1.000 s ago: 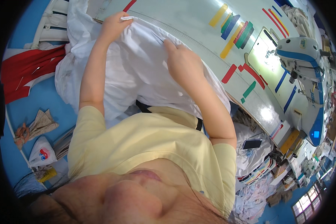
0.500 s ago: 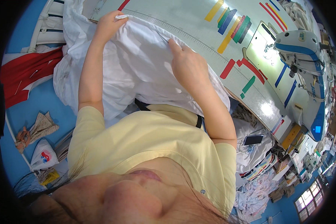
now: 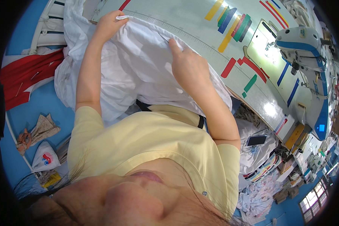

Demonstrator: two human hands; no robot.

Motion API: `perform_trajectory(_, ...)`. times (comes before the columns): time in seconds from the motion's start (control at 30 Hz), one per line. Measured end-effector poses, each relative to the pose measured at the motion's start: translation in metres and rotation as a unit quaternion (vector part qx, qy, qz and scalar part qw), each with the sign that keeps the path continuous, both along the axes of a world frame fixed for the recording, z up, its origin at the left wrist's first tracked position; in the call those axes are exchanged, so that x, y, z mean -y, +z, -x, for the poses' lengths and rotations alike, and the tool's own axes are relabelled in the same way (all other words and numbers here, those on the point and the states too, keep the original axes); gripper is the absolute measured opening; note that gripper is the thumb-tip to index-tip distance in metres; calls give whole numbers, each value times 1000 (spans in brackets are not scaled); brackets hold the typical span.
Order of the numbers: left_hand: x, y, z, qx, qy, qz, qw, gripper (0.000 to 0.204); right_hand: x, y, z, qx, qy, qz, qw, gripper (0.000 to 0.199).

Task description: Inspecting a large piece of white textile and trimming threads at a sewing workstation.

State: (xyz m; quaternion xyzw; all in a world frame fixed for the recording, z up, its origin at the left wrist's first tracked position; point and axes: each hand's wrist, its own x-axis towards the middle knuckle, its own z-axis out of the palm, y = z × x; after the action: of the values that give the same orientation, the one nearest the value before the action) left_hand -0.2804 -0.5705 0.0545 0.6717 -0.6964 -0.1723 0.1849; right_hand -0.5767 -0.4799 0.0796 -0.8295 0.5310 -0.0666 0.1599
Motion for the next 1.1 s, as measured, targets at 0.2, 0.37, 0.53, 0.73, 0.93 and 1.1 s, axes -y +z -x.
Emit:
perform_trajectory(0.2,-5,27,25,113,-113,33,987,26,0,-2,-3,-12,1,-4,1000,51)
perform_trajectory(0.37,-1,37,67,140,-264,53,953,25,-3,-8,2,-1,-4,9,1000,52)
perform_trajectory(0.53,-3,33,82,108,-290,12,951,18,0,3,0,29,-2,-17,999,47)
perform_trajectory(0.73,-31,8,96,9,-206,66,976,14,-1,10,6,53,-13,-44,998,46)
perform_trajectory(0.93,-60,-7,125,-135,-69,244,958,10,-4,-17,5,216,-44,7,975,41)
perform_trajectory(1.1,-74,2,135,-167,-41,276,946,10,-3,-5,14,542,-94,-349,759,34)
